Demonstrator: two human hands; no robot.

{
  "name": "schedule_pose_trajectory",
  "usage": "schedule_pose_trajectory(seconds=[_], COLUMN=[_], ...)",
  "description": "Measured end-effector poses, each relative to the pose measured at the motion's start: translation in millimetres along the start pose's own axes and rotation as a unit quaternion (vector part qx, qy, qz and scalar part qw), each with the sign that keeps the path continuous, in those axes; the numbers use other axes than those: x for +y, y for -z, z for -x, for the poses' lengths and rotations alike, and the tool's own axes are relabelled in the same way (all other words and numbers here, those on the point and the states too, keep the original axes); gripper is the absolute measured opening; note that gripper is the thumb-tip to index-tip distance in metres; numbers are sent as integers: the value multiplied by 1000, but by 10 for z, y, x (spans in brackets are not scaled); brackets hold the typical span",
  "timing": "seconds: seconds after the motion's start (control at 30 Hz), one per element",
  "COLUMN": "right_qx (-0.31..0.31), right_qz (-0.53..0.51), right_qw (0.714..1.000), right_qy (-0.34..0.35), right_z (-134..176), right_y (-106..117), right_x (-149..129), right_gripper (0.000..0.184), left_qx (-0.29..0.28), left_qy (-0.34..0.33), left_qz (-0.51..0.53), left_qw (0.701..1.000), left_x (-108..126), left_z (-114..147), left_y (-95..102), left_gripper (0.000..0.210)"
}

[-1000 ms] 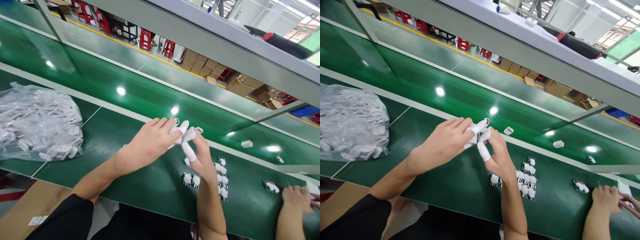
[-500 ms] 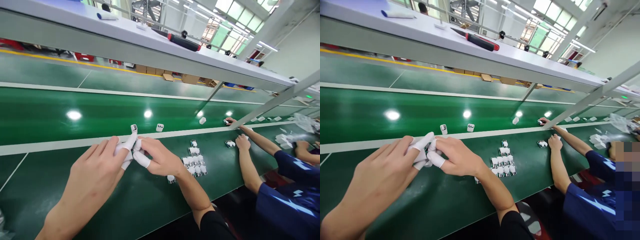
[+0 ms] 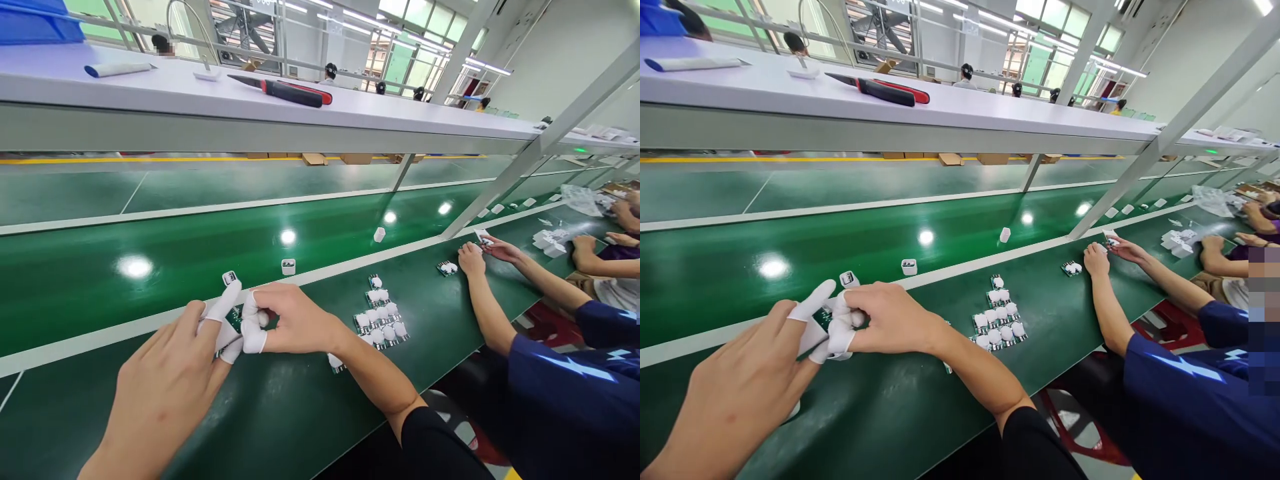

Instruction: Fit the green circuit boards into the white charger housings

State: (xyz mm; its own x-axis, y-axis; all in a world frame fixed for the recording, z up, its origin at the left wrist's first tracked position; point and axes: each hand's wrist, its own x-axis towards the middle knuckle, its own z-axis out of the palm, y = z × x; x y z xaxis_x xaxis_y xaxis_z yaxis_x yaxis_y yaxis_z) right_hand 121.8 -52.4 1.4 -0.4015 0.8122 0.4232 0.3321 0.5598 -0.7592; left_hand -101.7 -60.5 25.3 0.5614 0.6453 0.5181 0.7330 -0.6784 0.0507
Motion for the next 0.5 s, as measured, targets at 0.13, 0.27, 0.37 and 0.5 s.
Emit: schedule_pose_trajectory(seconds=[0.13,0.27,0.37,0.5], right_qx=[16,29,41,79], right_qz=[22,54,51,53], right_qw=[999,997,996,994], right_qy=[17,38,58,52], right_z=[20,56,96,127], right_y=[22,69,131,214], right_x=[-35,-56,-144,-252], right_gripper=[31,31,27,20], left_qx=[-3,14,6,-25], left_qy=[-17,-56,-49,-32], left_qz=[-31,-60,-55,31], left_qw=[999,997,997,999], left_x=[-18,-14,10,24], left_z=[-3,-34,-36,-44], left_y=[0,9,6,-22], left_gripper=[28,21,20,30])
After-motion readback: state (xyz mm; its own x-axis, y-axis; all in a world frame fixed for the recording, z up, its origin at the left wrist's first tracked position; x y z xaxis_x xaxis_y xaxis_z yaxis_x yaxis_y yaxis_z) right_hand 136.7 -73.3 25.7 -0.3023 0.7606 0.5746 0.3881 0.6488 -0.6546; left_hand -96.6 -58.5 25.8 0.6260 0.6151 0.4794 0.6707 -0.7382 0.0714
